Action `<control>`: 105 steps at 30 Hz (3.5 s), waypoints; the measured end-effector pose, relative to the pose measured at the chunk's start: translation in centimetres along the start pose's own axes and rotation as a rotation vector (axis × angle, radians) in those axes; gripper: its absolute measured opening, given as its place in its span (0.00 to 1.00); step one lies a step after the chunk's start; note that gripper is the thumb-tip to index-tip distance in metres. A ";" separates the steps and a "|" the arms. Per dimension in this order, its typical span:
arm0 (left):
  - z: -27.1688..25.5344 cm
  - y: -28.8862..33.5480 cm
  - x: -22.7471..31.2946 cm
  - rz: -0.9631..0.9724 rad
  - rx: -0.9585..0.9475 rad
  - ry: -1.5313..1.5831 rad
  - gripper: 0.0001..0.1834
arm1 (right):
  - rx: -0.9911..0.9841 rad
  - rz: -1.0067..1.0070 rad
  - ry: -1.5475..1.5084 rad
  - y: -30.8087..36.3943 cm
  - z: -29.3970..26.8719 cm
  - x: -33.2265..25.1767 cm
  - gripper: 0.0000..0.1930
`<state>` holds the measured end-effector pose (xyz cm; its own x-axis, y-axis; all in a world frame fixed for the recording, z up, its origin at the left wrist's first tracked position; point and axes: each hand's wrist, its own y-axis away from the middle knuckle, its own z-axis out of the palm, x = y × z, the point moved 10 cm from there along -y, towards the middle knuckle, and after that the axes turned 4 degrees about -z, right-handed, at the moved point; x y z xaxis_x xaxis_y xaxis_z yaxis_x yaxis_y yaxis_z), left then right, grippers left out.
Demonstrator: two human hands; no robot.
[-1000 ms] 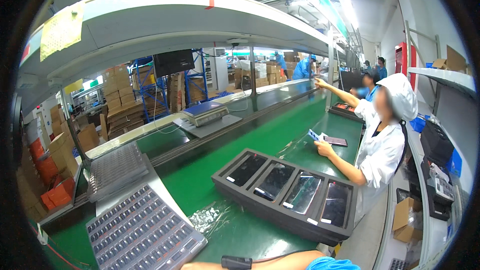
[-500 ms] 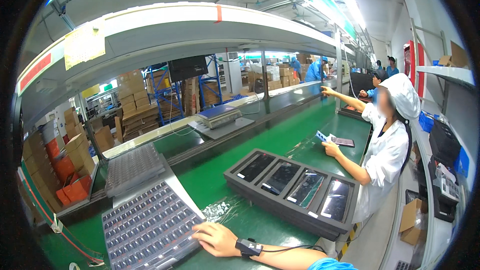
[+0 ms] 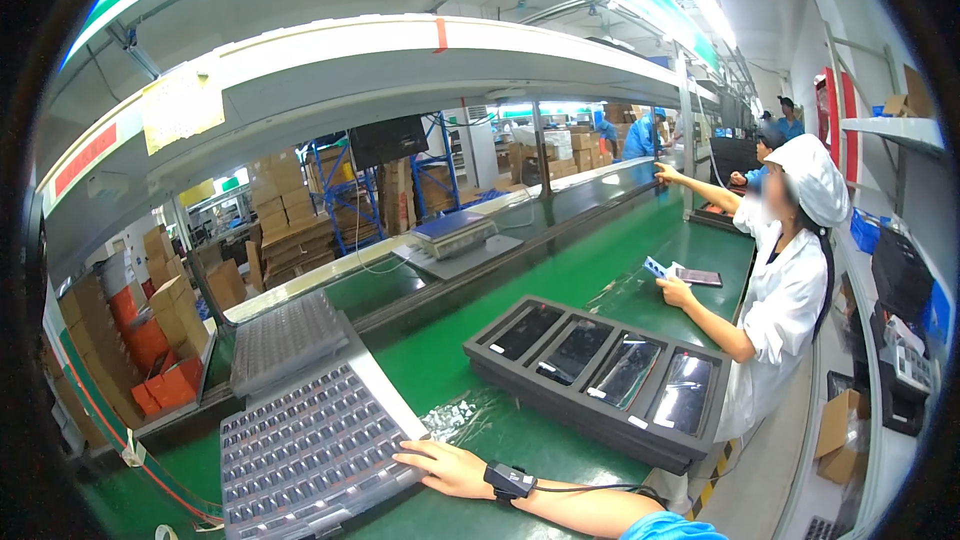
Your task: Assembling and checking electronics components on a factory assembly line.
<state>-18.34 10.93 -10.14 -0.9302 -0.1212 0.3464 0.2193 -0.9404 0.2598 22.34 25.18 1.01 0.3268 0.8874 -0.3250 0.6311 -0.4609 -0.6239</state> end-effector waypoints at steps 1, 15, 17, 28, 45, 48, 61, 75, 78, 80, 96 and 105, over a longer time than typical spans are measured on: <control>-0.7 -0.1 -0.3 0.004 0.004 0.003 0.07 | 0.015 0.009 -0.006 0.1 -0.4 -0.2 0.33; 3.9 3.3 0.4 0.417 0.045 -0.592 0.06 | 0.117 -0.038 0.084 0.1 -1.4 -0.9 0.29; 4.1 3.3 1.1 0.502 0.019 -0.716 0.06 | 0.116 -0.032 0.083 0.3 -1.5 -0.8 0.29; 6.0 4.2 0.6 0.738 0.139 -1.391 0.07 | 0.102 -0.029 0.058 0.4 -1.6 -0.6 0.28; 7.1 4.6 0.9 0.871 0.154 -1.636 0.09 | 0.121 0.000 0.093 0.2 -2.0 -0.9 0.27; 7.2 4.5 0.8 0.894 0.152 -1.662 0.10 | 0.088 0.006 0.068 0.4 -1.5 -0.5 0.28; 7.5 4.2 0.6 1.018 0.132 -1.757 0.12 | 0.136 0.017 0.071 0.3 -2.1 -0.5 0.28; 7.1 4.5 0.8 0.893 0.149 -1.781 0.22 | 0.159 0.087 0.025 0.2 -2.5 -0.4 0.27; 7.2 5.0 0.5 0.974 0.158 -1.856 0.22 | 0.197 0.090 0.057 0.2 -2.9 -0.5 0.25; 7.2 5.3 0.4 0.991 0.192 -1.844 0.23 | 0.196 0.094 0.055 0.1 -3.0 -0.6 0.25; 5.4 4.4 1.9 1.136 0.209 -1.874 0.16 | 0.158 0.098 0.049 0.4 -2.0 -0.2 0.28; 7.6 5.0 0.7 0.808 0.217 -1.619 0.20 | 0.161 0.079 0.068 0.5 -2.2 -0.1 0.26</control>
<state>-15.68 8.58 -1.77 0.5528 0.0427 0.8322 0.5734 -0.7442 -0.3427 24.13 24.87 2.28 0.4210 0.8438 -0.3327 0.4828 -0.5190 -0.7053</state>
